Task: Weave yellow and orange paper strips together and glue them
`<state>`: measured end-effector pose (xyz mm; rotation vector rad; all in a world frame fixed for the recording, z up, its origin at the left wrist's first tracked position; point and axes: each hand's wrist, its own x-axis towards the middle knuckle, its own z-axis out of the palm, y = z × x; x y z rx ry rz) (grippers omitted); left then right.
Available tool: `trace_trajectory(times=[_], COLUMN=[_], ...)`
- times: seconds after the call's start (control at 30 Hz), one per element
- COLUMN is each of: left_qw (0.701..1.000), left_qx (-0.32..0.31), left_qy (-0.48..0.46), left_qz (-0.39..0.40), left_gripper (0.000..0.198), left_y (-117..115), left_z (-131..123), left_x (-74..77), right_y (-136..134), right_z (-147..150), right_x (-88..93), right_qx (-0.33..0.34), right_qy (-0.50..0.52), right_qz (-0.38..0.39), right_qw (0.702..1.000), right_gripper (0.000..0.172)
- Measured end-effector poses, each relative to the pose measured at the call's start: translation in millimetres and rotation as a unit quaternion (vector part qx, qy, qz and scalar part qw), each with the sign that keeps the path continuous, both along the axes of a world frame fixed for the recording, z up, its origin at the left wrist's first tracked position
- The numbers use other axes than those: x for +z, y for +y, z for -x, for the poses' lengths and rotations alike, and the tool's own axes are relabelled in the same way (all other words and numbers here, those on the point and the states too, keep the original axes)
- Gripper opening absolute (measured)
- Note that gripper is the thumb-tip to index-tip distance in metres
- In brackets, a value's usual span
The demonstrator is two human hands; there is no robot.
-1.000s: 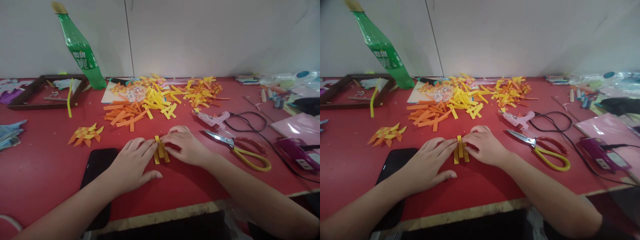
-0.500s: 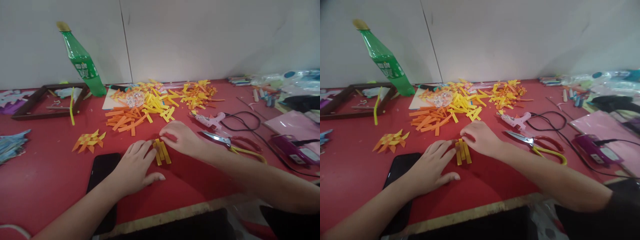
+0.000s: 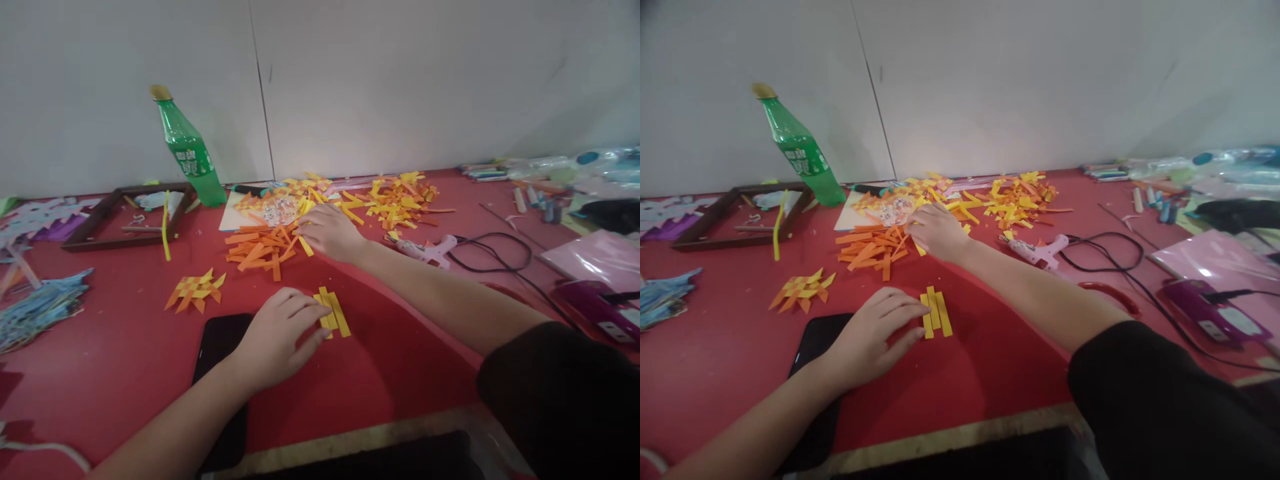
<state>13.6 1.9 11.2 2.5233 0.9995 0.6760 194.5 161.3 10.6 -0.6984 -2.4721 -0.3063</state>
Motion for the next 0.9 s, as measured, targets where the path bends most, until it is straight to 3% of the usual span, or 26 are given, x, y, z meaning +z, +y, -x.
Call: trace_trajectory(times=[0.1,0.2,0.33,0.4,0.47,0.53,0.6,0.7,0.8,0.9], left_qw=[0.998,0.993,0.962,0.922,0.851,0.771,0.732,0.711,0.713,0.716], left_qx=[0.011,0.037,0.113,0.155,0.177,0.155,0.097,0.034,0.037,0.065], left_qy=[-0.048,-0.101,-0.202,-0.269,-0.349,-0.412,-0.418,-0.385,-0.343,-0.329], left_qz=[0.023,0.055,0.142,0.231,0.349,0.461,0.529,0.588,0.611,0.612], left_gripper=[0.025,0.024,0.015,0.012,0.011,0.010,0.014,0.031,0.043,0.042], left_y=[0,0,3,6,7,6,4,1,1,3], left_z=[0,1,1,-1,-3,-5,-6,-4,-3,-3], left_x=[2.7,4.5,-0.1,-3.4,-5.0,-3.8,-0.1,7.0,11.5,10.7], right_y=[-29,-71,-121,-140,-156,-166,-168,-157,-143,-135], right_z=[-2,-4,-10,-15,-18,-21,-24,-29,-35,-42], right_x=[19.1,41.7,56.5,52.8,43.1,30.9,19.2,6.0,-1.7,-4.4], right_qx=[0.034,0.082,0.115,0.162,0.243,0.278,0.231,0.119,0.058,0.009], right_qy=[0.095,0.237,0.251,0.236,0.203,0.199,0.207,0.216,0.224,0.247], right_qz=[0.030,0.070,0.131,0.153,0.180,0.194,0.183,0.146,0.117,0.115], right_qw=[0.994,0.966,0.952,0.946,0.931,0.920,0.933,0.958,0.966,0.962], right_gripper=[0.017,0.014,0.017,0.019,0.017,0.016,0.020,0.027,0.029,0.028])
